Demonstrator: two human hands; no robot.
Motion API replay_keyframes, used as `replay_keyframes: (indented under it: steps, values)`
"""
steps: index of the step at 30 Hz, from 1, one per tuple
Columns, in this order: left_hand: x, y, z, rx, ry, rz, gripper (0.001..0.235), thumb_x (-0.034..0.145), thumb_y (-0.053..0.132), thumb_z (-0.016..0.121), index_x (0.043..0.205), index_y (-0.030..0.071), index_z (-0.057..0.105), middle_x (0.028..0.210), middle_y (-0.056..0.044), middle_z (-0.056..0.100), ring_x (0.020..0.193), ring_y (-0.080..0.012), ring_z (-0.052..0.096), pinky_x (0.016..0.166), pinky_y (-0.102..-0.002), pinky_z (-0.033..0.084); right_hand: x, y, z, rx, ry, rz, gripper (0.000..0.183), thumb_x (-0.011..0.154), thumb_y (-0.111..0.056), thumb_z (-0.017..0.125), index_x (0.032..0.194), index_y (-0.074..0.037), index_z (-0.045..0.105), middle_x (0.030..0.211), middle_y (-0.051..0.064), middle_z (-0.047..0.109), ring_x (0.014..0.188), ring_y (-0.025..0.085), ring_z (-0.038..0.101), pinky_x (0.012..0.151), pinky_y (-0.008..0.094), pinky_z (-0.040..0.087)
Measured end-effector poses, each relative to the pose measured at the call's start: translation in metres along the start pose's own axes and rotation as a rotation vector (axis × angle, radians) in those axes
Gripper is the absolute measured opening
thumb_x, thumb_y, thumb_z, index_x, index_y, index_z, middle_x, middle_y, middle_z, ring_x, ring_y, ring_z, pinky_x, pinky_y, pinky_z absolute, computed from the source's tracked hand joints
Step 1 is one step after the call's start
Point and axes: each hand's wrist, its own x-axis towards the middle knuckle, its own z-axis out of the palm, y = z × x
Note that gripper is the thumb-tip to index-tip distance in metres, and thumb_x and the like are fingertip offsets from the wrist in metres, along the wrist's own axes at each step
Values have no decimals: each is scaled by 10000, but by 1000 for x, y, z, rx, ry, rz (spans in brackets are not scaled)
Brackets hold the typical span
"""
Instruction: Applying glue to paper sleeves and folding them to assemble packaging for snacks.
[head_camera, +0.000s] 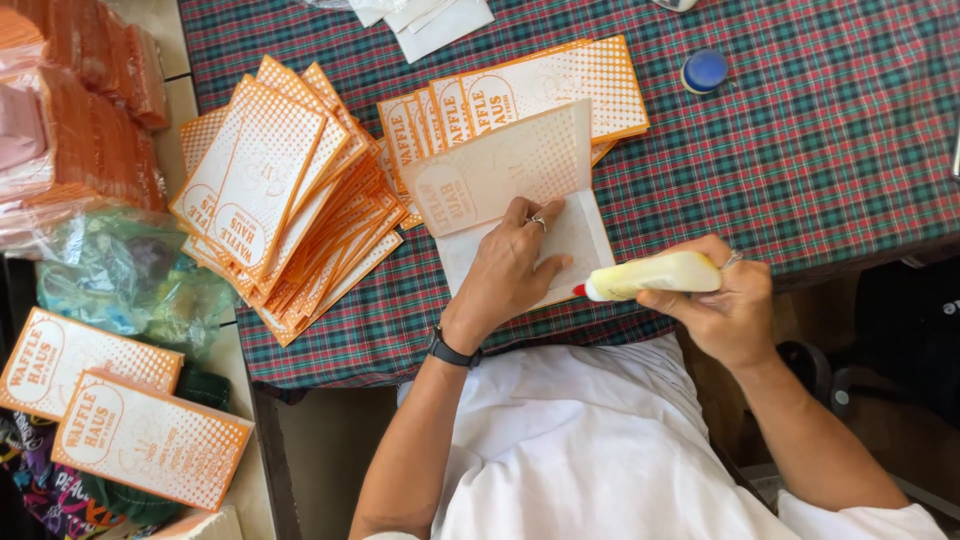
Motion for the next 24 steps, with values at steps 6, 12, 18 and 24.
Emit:
replay_keyframes:
  steps: [6, 12, 18, 24]
  values:
    - [4, 3, -36, -317, -148, 22, 514, 1058, 357, 469, 1055, -118, 667, 1159, -253, 582, 920, -534, 663, 812, -576, 526, 3, -33, 61, 166, -111, 25, 324, 678, 0, 924, 950, 40, 754, 846, 155, 797, 861, 241, 782, 726, 306, 596]
    - [1, 10, -58, -468, -228, 38, 632, 1088, 416, 322, 852, -82, 633, 1171, -284, 589, 954, -574, 644, 847, -619, 495, -4, -36, 109, 245, -191, -13, 337, 715, -80, 921, 990, 5, 746, 870, 147, 812, 861, 241, 789, 709, 309, 593]
    - [-2, -12, -25, -342, -123, 136, 549, 1096, 405, 395, 1029, -17, 740, 1187, -234, 608, 950, -488, 686, 814, -537, 555, 8, 0, 66, 425, -49, 182, 597, 579, 81, 938, 1120, 23, 691, 988, 210, 764, 909, 265, 762, 788, 443, 632]
    - [-32, 9, -14, 105, 95, 351, 353, 1069, 260, 518, 1218, -35, 643, 1175, -197, 544, 908, -355, 555, 889, -451, 465, 53, 29, -28, 404, 202, 389, 590, 872, -107, 803, 1320, -110, 420, 1269, 218, 655, 1088, 252, 702, 806, 407, 661]
